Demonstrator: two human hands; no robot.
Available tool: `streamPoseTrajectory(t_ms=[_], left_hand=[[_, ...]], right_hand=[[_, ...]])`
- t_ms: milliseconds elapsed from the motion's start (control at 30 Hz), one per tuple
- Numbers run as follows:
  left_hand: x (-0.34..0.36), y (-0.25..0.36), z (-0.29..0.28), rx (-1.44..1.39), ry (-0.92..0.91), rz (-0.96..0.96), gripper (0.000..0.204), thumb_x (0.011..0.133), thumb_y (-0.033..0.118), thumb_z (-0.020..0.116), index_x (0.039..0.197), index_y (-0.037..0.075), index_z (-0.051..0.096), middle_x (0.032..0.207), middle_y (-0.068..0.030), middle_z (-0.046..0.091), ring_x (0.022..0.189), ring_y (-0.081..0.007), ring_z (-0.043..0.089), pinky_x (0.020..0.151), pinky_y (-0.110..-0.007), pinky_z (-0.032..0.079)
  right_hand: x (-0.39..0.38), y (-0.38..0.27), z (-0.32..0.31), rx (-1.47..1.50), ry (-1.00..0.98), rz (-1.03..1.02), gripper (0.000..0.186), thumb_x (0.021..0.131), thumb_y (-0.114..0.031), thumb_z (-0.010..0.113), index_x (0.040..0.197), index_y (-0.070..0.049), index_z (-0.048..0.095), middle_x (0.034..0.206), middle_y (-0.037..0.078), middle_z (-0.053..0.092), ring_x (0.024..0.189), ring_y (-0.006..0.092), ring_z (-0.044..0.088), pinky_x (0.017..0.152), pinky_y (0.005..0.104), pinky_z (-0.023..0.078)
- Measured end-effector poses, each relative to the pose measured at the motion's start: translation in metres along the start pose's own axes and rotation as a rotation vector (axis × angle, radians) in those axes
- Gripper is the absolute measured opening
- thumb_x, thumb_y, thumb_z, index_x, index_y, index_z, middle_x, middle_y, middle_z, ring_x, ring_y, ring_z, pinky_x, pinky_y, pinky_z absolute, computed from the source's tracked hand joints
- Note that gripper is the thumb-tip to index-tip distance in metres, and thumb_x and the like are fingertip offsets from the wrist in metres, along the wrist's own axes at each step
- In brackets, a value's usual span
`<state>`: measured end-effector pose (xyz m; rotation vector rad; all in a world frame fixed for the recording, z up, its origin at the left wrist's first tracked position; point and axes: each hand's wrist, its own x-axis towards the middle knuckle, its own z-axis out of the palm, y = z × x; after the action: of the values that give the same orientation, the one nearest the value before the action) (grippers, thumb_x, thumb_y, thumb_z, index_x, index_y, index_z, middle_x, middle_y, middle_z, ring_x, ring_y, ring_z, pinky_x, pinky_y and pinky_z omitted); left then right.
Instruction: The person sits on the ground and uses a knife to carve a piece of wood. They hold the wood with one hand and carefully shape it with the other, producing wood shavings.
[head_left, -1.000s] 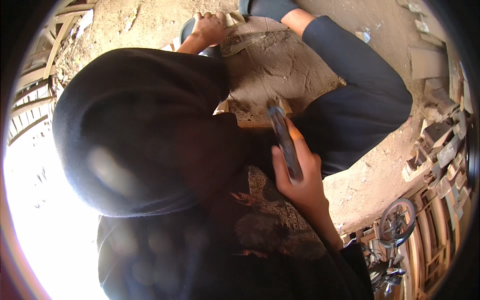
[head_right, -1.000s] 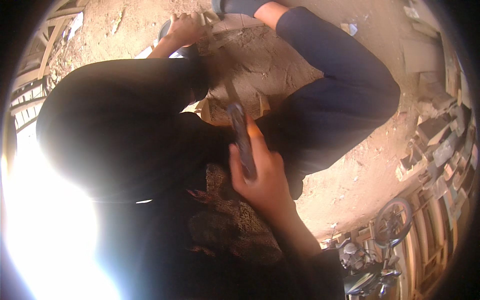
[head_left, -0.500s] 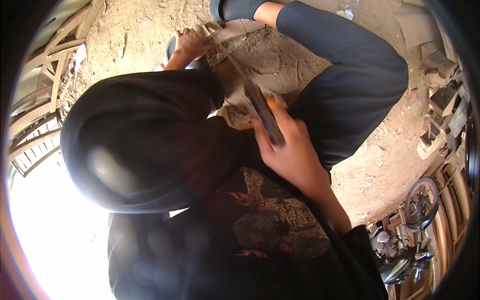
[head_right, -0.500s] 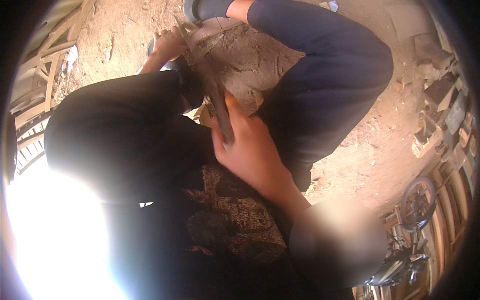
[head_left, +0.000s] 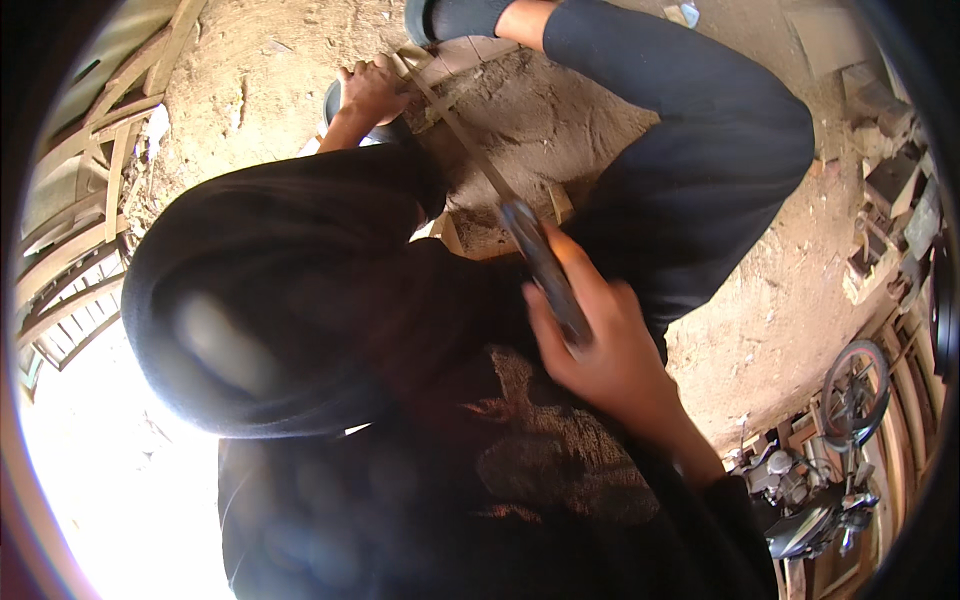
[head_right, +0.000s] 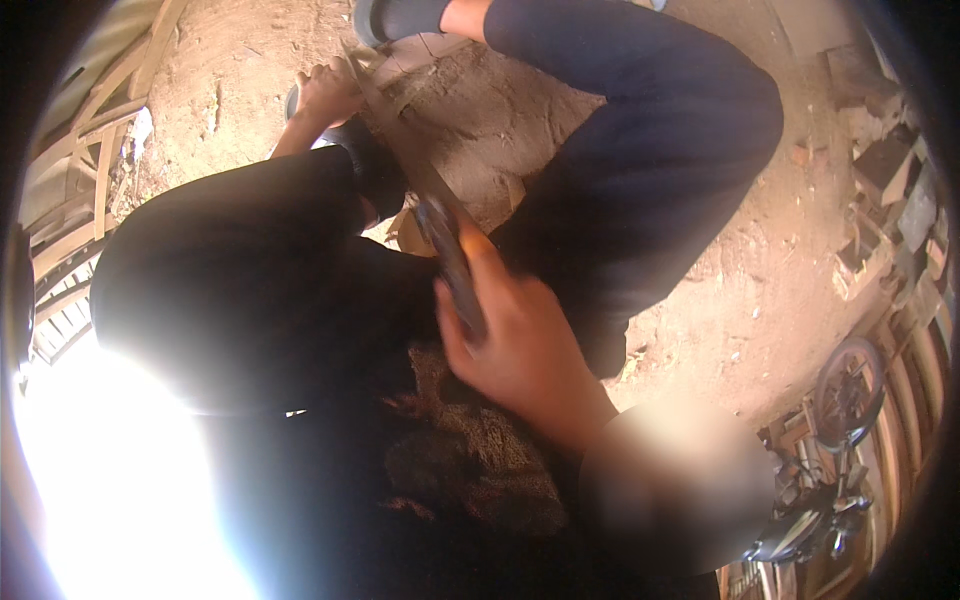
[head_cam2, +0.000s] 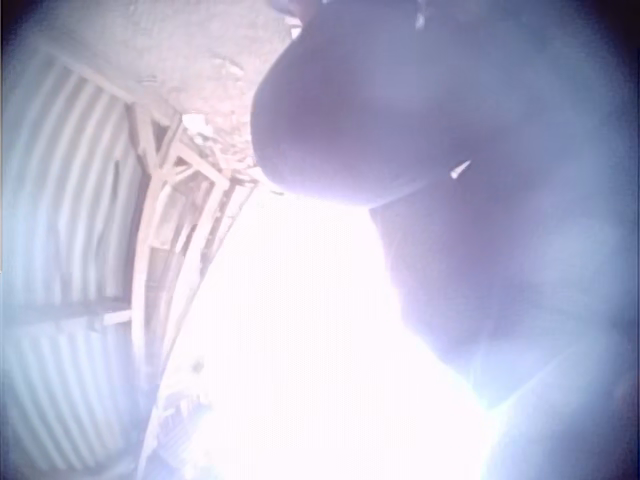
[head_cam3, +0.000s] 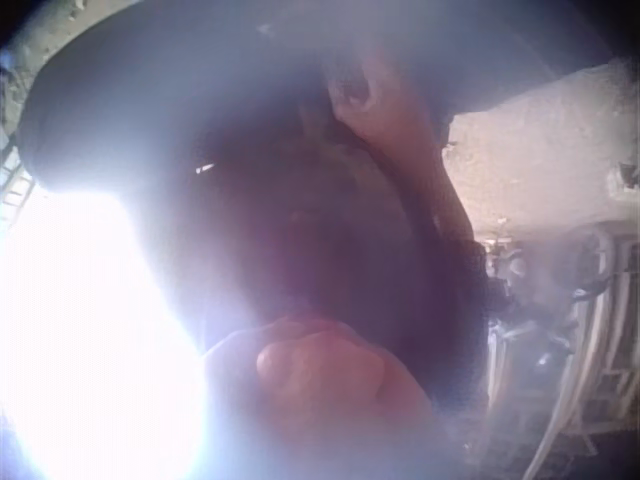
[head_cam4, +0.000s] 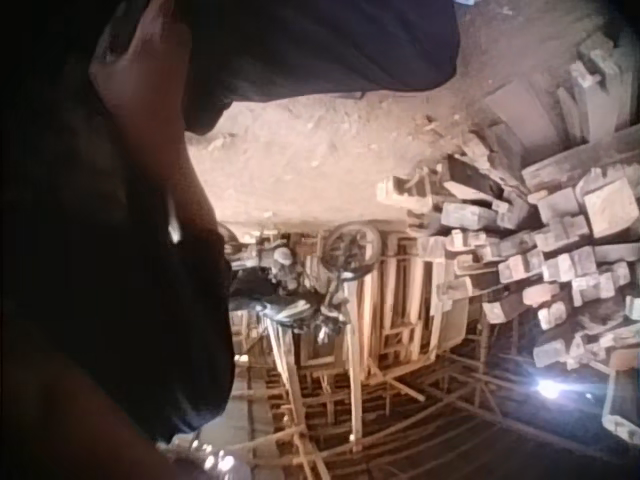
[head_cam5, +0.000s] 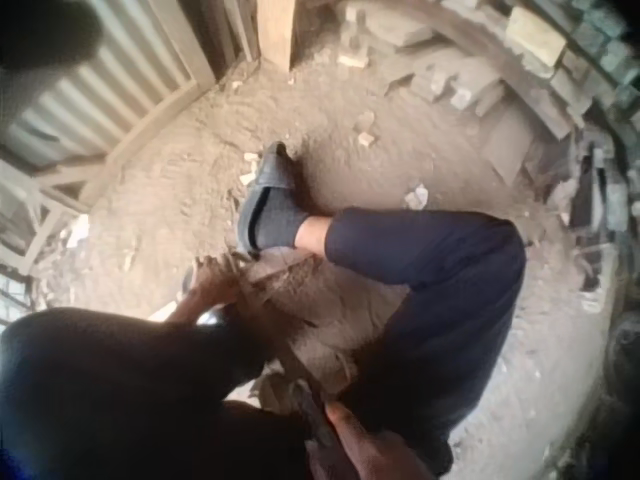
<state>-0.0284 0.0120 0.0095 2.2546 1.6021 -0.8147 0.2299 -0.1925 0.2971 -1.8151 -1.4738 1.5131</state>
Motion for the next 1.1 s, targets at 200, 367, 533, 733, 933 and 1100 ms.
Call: streamPoseTrajectory(t_ms=[200,367,533,733,933,1100], left_hand=[[-0.006,-0.007,0.001,0.006,0.005,-0.003,0.081,0.087,0.064,0.061,0.128,-0.004,0.047,0.124,-0.0192,0.063,0.128,-0.034,0.051,0.111,-0.064,0.026],[-0.003,-0.005,0.004,-0.02,-0.017,-0.018,0.08,0.086,0.064,0.061,0.126,-0.004,0.048,0.123,-0.0192,0.063,0.127,-0.0346,0.052,0.11,-0.065,0.027],[-0.006,-0.005,-0.001,0.014,0.005,-0.014,0.079,0.085,0.063,0.063,0.125,-0.004,0.049,0.121,-0.0193,0.064,0.126,-0.0342,0.052,0.109,-0.064,0.028],[0.006,-0.004,0.01,0.012,0.06,0.009,0.081,0.085,0.065,0.062,0.128,-0.003,0.049,0.121,-0.0177,0.063,0.126,-0.0351,0.052,0.107,-0.064,0.029],[0.0,-0.01,0.006,0.064,0.02,0.008,0.086,0.084,0.07,0.06,0.129,-0.003,0.048,0.121,-0.0166,0.063,0.122,-0.0341,0.055,0.106,-0.064,0.029],[0.003,-0.001,-0.003,0.035,0.01,0.043,0.085,0.086,0.069,0.058,0.127,-0.005,0.047,0.123,-0.0191,0.063,0.124,-0.0344,0.054,0.106,-0.065,0.03]], right_hand=[[0.015,-0.012,-0.006,-0.011,-0.068,0.029,0.045,0.088,-0.004,0.066,0.13,0.002,0.052,0.064,0.02,0.06,0.059,0.038,0.066,0.053,0.0408,0.049],[0.027,0.002,0.009,-0.049,0.0,-0.063,0.048,0.087,-0.003,0.066,0.133,0.002,0.051,0.072,0.023,0.063,0.066,0.0377,0.069,0.057,0.0399,0.052],[0.028,0.005,-0.001,0.021,-0.002,-0.021,0.047,0.089,-0.007,0.065,0.133,0.001,0.051,0.076,0.025,0.065,0.069,0.0407,0.068,0.061,0.0441,0.053],[0.049,0.015,0.028,-0.046,0.068,-0.066,0.045,0.088,-0.009,0.064,0.13,0.003,0.052,0.071,0.025,0.062,0.066,0.0428,0.066,0.061,0.0442,0.053],[0.008,0.013,-0.006,0.097,0.006,-0.043,0.051,0.085,-0.011,0.065,0.131,0.005,0.048,0.072,0.023,0.065,0.069,0.045,0.066,0.066,0.0518,0.054],[0.069,0.022,0.033,-0.21,0.075,-0.017,0.043,0.09,-0.008,0.065,0.13,0.002,0.054,0.083,0.026,0.066,0.072,0.0398,0.069,0.065,0.0398,0.054]])
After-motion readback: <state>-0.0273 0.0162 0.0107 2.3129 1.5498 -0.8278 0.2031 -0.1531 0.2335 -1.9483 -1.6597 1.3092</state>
